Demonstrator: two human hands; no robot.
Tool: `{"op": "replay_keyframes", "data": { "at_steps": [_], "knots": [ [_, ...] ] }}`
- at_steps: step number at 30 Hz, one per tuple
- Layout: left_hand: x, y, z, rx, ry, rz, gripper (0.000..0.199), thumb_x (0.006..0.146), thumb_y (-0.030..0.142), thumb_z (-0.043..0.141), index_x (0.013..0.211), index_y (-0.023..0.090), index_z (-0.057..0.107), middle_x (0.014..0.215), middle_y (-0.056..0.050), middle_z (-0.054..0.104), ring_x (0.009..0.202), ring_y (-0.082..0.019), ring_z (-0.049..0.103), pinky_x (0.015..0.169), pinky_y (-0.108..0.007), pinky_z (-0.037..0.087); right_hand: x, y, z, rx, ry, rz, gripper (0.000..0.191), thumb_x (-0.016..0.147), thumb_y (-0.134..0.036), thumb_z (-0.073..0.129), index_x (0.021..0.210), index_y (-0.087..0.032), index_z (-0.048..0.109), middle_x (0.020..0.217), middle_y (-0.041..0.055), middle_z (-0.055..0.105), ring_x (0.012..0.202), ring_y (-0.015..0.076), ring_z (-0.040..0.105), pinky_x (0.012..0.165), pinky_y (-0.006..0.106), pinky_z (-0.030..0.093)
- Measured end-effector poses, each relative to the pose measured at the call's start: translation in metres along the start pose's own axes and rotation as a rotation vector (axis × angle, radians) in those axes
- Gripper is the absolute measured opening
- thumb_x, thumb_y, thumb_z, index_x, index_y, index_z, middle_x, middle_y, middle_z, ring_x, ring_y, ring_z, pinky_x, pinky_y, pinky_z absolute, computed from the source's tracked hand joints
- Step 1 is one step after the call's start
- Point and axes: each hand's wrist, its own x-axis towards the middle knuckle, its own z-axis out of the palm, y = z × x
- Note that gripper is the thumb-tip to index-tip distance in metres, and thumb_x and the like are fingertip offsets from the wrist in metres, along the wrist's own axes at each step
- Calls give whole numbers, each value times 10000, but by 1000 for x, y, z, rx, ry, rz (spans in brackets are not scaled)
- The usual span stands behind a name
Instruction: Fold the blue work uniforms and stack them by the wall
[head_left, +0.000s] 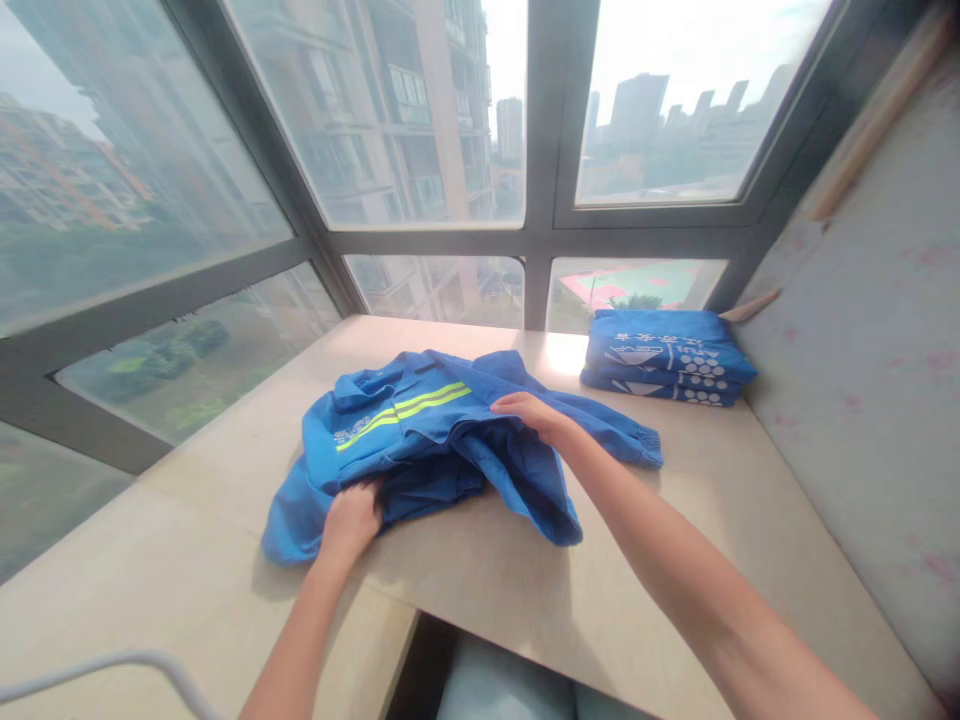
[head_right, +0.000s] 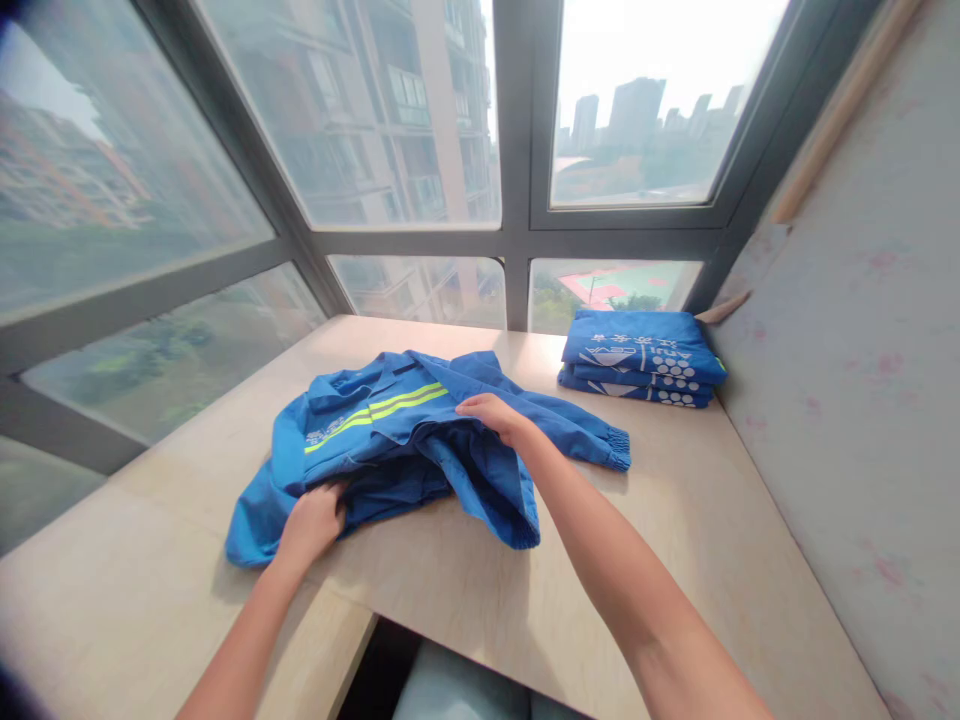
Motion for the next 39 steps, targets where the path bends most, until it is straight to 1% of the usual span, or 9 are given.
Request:
{"op": "replay_keyframes", "data": {
  "at_steps": [3,6,14,19,24,28,32,35,39],
  "knots": [
    [0,-7,-13,68,24,-92,462,760,147,500,1176,198,694,1225,-102,714,1122,-282,666,1025,-376,499,9,18,7,-205,131,45,133,835,-195,634,758,-165,738,781,46,722,828,197,660,802,280,485],
    [0,11,-11,26,54,-89,374,781,173,470,1063,183,716,1122,-104,742,1069,-273,684,996,-370,509,6,20,17,-272,222,8,209,924,-187,536,886,-179,742,965,77,732,985,212,638,913,309,448],
    [9,80,27,-611,182,-138,318,783,317,520,974,174,731,1020,-114,761,915,-283,701,864,-400,545,-37,-33,98,-843,127,-564,264,963,-366,561,1095,-158,657,1092,130,678,1054,273,578,887,362,462],
    [4,82,33,-1070,208,-387,296,697,389,708,893,169,738,943,-107,757,891,-279,698,826,-389,555,-25,-34,135,-886,65,-420,235,938,-149,468,1072,-138,660,1031,143,702,955,265,635,804,347,475],
    [3,92,27,-1500,188,-689,398,673,448,819,893,145,681,886,-99,741,802,-213,703,749,-340,568,-9,-6,125,-394,-44,-215,253,895,-186,532,1049,-184,733,985,56,751,897,186,667,778,247,456],
    [5,104,31,-1546,191,-708,357,579,308,866,823,140,667,784,-37,712,709,-147,668,695,-265,540,-13,15,119,-155,-170,-58,300,933,-298,482,828,-161,727,768,13,705,708,156,626,617,219,404],
    [1,112,40,-1536,178,-691,304,564,272,838,786,145,675,712,2,682,654,-118,631,626,-212,496,-23,1,127,-375,-6,-41,405,944,-504,498,887,-163,708,867,72,715,812,205,649,681,256,434],
    [-2,114,43,-1548,157,-707,313,630,371,802,811,147,680,737,-20,695,660,-137,644,601,-224,497,-28,-22,133,-631,133,-112,306,915,-405,567,1074,-171,684,1093,127,704,1011,241,647,781,280,468],
    [-1,115,40,-1553,125,-783,424,672,501,797,854,137,679,753,-46,699,621,-141,643,564,-237,492,-24,-30,130,-621,31,-96,238,915,-251,517,959,-190,743,1007,104,737,960,225,674,797,281,476]
  ]
}}
